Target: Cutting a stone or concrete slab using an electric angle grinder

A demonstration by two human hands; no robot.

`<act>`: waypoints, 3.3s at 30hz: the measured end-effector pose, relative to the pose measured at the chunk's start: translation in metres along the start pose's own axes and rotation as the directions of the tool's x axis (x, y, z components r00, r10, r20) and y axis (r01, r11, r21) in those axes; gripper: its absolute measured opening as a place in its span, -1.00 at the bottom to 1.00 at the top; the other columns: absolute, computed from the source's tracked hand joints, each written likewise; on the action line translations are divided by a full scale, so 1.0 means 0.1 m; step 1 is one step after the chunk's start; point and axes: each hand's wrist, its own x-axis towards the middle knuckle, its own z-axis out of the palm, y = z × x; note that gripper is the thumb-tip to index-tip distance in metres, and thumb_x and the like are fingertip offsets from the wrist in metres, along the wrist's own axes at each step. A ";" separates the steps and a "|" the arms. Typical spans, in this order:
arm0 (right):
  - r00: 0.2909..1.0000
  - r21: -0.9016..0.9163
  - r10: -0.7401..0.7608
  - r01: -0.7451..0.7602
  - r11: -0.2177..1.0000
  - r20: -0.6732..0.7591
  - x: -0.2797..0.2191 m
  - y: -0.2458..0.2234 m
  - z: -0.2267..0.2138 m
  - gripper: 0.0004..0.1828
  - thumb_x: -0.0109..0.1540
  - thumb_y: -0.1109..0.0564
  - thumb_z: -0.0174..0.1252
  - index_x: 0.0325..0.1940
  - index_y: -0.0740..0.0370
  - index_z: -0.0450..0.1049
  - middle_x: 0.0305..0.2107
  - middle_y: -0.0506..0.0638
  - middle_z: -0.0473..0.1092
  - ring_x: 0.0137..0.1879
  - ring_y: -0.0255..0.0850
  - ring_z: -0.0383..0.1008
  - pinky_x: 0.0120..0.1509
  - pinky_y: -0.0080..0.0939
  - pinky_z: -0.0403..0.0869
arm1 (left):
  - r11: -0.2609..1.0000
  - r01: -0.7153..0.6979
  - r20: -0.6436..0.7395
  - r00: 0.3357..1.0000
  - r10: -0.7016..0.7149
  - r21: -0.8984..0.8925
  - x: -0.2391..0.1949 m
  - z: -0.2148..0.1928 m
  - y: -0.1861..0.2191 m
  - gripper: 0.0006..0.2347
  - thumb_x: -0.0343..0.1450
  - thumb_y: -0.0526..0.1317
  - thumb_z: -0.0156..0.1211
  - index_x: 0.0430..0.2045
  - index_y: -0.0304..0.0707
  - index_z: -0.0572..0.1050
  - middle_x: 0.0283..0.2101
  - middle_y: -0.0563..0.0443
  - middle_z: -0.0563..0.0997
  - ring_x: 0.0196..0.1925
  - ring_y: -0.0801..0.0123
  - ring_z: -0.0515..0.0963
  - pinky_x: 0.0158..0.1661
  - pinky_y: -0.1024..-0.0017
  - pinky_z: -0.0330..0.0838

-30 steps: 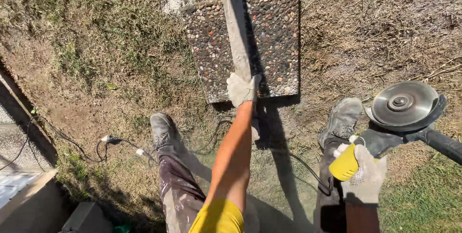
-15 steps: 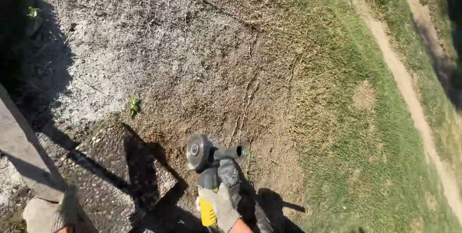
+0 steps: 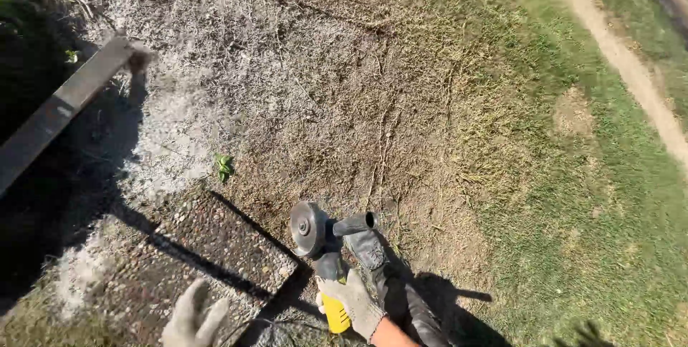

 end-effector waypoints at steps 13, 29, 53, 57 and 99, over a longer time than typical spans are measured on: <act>0.959 -0.430 0.282 -0.271 0.861 -0.040 -0.24 -0.72 0.10 -0.63 0.20 -0.03 0.25 -0.03 0.23 0.46 -0.46 0.03 0.40 -0.42 -0.19 0.39 -0.37 -0.31 0.36 | 0.831 0.126 0.565 0.787 0.249 -0.541 -1.73 1.88 -1.27 -0.31 0.24 0.09 0.49 0.25 -0.17 0.42 0.17 -0.12 0.56 0.15 0.25 0.59 0.14 0.39 0.51; 0.975 -0.709 -0.037 -0.133 0.693 -0.219 -0.69 -0.64 0.42 -0.63 0.11 0.25 0.27 -0.01 0.21 0.39 -0.35 0.07 0.45 -0.35 -0.23 0.47 -0.20 -0.18 0.56 | 0.843 -0.226 0.323 0.944 0.066 0.488 -1.11 1.27 -2.68 -0.95 0.24 0.08 0.19 -0.56 0.40 0.49 -0.60 0.32 0.50 -0.30 0.42 0.48 -0.04 0.30 0.19; 0.993 -0.980 0.107 -0.073 0.185 -0.054 0.71 -0.57 1.30 -0.69 0.14 -0.08 0.39 -0.24 0.15 0.55 -0.54 -0.03 0.47 -0.42 -0.28 0.47 -0.29 -0.14 0.52 | 0.790 0.167 -0.385 0.802 -0.457 -0.590 -0.78 0.33 -2.18 -0.71 0.51 0.07 0.15 -0.03 0.01 0.62 0.00 -0.08 0.66 0.13 0.11 0.59 0.24 0.15 0.34; 0.982 -0.929 0.152 -0.162 0.334 -0.116 1.54 -0.30 1.44 -0.61 0.11 -0.14 0.39 -0.28 0.15 0.42 -0.60 -0.08 0.41 -0.54 -0.26 0.46 -0.42 -0.15 0.53 | 0.757 0.190 -0.459 0.696 -0.553 -0.625 -0.79 -0.04 -1.73 -0.75 0.45 0.06 0.27 -0.06 0.09 0.62 -0.10 0.01 0.69 0.03 0.19 0.65 0.16 0.22 0.42; 0.992 -0.957 0.125 -0.034 0.289 0.002 1.98 -0.17 1.99 -0.52 0.01 0.04 0.60 -0.09 0.11 0.53 -0.45 -0.06 0.51 -0.36 -0.27 0.60 -0.14 -0.19 0.65 | 0.760 0.128 -0.418 0.771 -0.480 -0.637 -0.83 -0.22 -1.41 -0.82 0.52 -0.05 0.09 -0.12 0.04 0.61 -0.02 0.03 0.64 0.09 0.12 0.59 0.17 0.18 0.40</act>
